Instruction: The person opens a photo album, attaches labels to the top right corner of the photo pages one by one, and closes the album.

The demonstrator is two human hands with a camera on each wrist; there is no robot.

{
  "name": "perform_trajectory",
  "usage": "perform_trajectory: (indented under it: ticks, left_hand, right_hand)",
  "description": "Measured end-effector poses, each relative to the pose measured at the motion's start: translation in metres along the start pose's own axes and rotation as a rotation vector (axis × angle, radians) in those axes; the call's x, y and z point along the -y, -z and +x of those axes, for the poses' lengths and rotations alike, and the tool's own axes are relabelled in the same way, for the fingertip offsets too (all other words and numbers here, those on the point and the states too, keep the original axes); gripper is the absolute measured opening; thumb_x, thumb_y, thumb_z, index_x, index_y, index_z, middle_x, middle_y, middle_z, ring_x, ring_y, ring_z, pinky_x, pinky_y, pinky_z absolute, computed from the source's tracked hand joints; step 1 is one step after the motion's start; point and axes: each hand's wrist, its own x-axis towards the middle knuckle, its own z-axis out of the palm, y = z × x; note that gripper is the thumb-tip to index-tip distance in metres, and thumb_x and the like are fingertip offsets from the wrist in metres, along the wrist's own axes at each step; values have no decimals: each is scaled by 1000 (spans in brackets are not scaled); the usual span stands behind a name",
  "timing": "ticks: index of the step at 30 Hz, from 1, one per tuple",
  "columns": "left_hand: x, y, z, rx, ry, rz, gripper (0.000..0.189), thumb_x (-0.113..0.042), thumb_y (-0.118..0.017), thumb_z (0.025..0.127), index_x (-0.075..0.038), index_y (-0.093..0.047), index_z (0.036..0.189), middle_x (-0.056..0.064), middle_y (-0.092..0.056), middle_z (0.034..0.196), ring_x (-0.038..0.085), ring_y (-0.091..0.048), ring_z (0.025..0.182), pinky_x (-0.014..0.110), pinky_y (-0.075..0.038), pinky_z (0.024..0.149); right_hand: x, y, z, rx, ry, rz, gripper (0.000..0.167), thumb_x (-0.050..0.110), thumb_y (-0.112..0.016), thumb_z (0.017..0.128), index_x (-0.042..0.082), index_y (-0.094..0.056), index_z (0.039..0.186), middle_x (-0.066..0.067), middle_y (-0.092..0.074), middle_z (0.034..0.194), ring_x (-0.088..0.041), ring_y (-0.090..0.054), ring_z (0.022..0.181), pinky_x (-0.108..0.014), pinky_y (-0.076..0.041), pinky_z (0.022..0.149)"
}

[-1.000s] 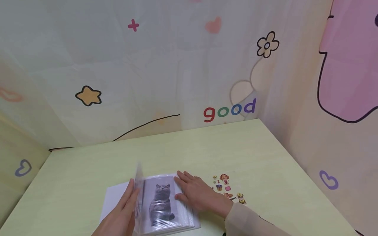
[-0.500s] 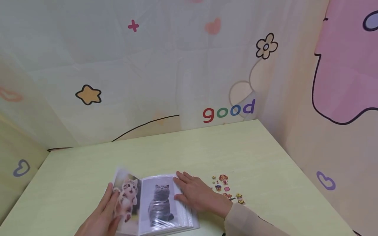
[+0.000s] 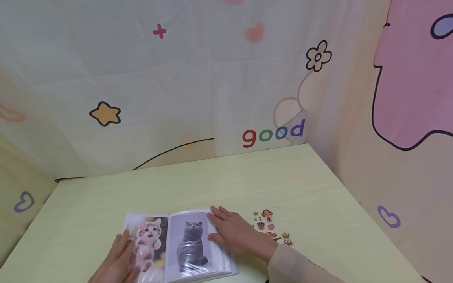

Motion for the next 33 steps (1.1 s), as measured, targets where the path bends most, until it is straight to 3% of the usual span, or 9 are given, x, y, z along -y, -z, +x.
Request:
perform_trajectory:
  ticks: [3, 7, 10, 18, 33]
  left_hand:
    - [4, -7, -5, 9, -17, -16, 60, -10, -85, 70, 23, -63, 116, 47, -50, 134, 67, -50, 120, 62, -50, 90]
    - [3, -10, -7, 181, 122, -61, 58, -14, -80, 82, 20, -61, 124, 46, -46, 141, 67, -42, 129, 64, -47, 98]
    - [2, -12, -7, 277, 190, -79, 53, -16, -75, 88, 17, -61, 128, 44, -44, 144, 67, -37, 133, 66, -44, 101]
    - [3, -18, -5, 383, 248, -131, 50, -19, -72, 92, 11, -62, 131, 44, -43, 144, 69, -33, 134, 69, -41, 103]
    - [-4, -14, -1, 474, 337, -149, 52, -23, -69, 97, 9, -59, 137, 40, -40, 151, 65, -29, 140, 68, -42, 103]
  right_hand:
    - [0, 0, 1, 7, 0, -1, 63, 36, -56, 107, -2, -42, 155, -22, -32, 164, -42, -30, 150, -57, -33, 117]
    - [0, 1, 1, 11, 4, -1, 63, 36, -56, 107, -2, -42, 155, -22, -32, 164, -42, -30, 150, -57, -33, 116]
    - [0, 1, 1, 8, 12, -2, 63, 35, -56, 107, -3, -42, 155, -22, -32, 164, -43, -31, 150, -57, -34, 116]
    - [1, 2, 0, -6, 28, -13, 61, 34, -57, 106, -4, -44, 153, -23, -34, 162, -43, -33, 149, -57, -35, 115]
    - [1, 3, -2, -5, 23, 20, 62, 35, -57, 107, -3, -43, 154, -23, -33, 163, -43, -31, 150, -58, -35, 115]
